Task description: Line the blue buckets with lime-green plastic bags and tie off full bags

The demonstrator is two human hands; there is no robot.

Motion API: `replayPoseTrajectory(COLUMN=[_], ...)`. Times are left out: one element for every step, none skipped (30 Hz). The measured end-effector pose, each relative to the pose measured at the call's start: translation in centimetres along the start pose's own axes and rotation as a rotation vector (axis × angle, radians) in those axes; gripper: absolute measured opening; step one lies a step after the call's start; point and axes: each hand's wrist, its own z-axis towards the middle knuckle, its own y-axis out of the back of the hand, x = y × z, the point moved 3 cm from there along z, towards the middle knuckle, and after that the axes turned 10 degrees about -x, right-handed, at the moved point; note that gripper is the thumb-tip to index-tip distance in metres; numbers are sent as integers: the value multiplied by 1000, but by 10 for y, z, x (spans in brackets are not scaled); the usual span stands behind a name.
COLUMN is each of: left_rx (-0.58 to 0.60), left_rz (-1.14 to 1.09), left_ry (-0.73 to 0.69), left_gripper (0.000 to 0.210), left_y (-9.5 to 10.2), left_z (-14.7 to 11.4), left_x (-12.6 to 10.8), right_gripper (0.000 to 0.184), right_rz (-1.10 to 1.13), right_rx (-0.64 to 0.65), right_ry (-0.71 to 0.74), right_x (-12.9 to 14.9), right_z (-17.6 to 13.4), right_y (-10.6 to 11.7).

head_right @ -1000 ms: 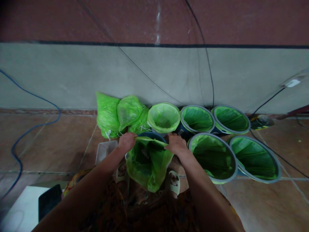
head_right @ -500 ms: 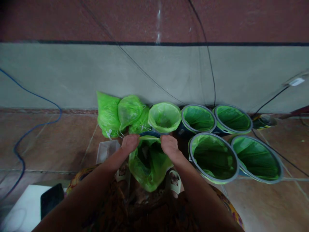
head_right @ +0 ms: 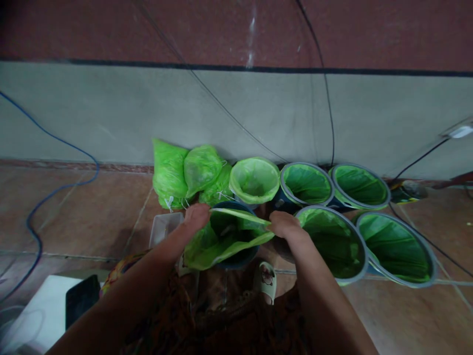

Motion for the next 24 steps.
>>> replayPoseTrajectory(left_rx=[-4, -6, -10, -12, -9, -1, 6, 8, 4, -4, -16, -27, -37, -45, -53, -64, -76, -85, -88, -85, -77, -70, -64, -61], left_rz=[-6, -14, -23, -32, -37, -39, -40, -44, -52, -61, -74, -89, -104, -122, -144, -169, -195, -219, -238, -254, -269, -283, -295, -309], left_ry=[-7, -16, -28, -44, -56, -62, -65, -69, -74, -80, -92, -109, -124, -131, -134, -133, -129, -122, -117, -111, -106, -103, -104, -108], left_gripper=[35, 34, 33, 31, 31, 30, 30, 31, 31, 31, 31, 31, 31, 30, 31, 35, 40, 46, 50, 51, 50, 49, 46, 43], left_y=[0, 0, -1, -1, -1, -1, -2, -2, -2, -1, -1, 0, 0, 1, 2, 3, 5, 6, 8, 9, 10, 11, 12, 13], left_z=[0, -1, -2, -2, -2, -3, -3, -3, -3, -3, -3, -3, -3, -3, -4, -4, -3, -3, -3, -3, -2, -2, -2, -1], left_x=[-2, -5, -8, -12, -15, -19, -21, -24, -25, -27, -28, -28, -28, -28, -27, -25, -24, -23, -22, -21, -20, -20, -20, -20], right_gripper=[30, 44, 56, 64, 68, 68, 67, 61, 50, 38, 28, 26, 28, 30, 30, 30, 30, 29, 29, 29, 30, 30, 30, 30], right_rz=[-13, -20, -16, -2, 19, 41, 55, 60, 55, 43, 28, 16, 10, 10, 17, 28, 38, 45, 49, 51, 49, 47, 44, 41], right_rx=[22, 35, 25, -13, -42, -63, -76, -83, -86, -84, -80, -74, -69, -70, -77, -90, -104, -115, -120, -118, -112, -109, -107, -106], right_ry=[6, 8, 14, 37, 75, 114, 141, 163, 177, 178, 166, 146, 121, 98, 83, 77, 77, 71, 60, 45, 28, 13, 0, -8], right_x=[6, 15, 26, 39, 53, 66, 77, 87, 94, 98, 100, 100, 99, 96, 93, 91, 89, 87, 85, 83, 81, 79, 78, 76], right_z=[-1, -1, -2, -2, -2, -3, -3, -4, -4, -4, -4, -3, -2, -1, 0, 0, 1, 2, 2, 3, 3, 4, 5, 6], right_y=[0, 1, 2, 3, 4, 3, 2, 0, -3, -5, -6, -7, -7, -5, -3, -1, 1, 3, 4, 4, 4, 4, 3, 3])
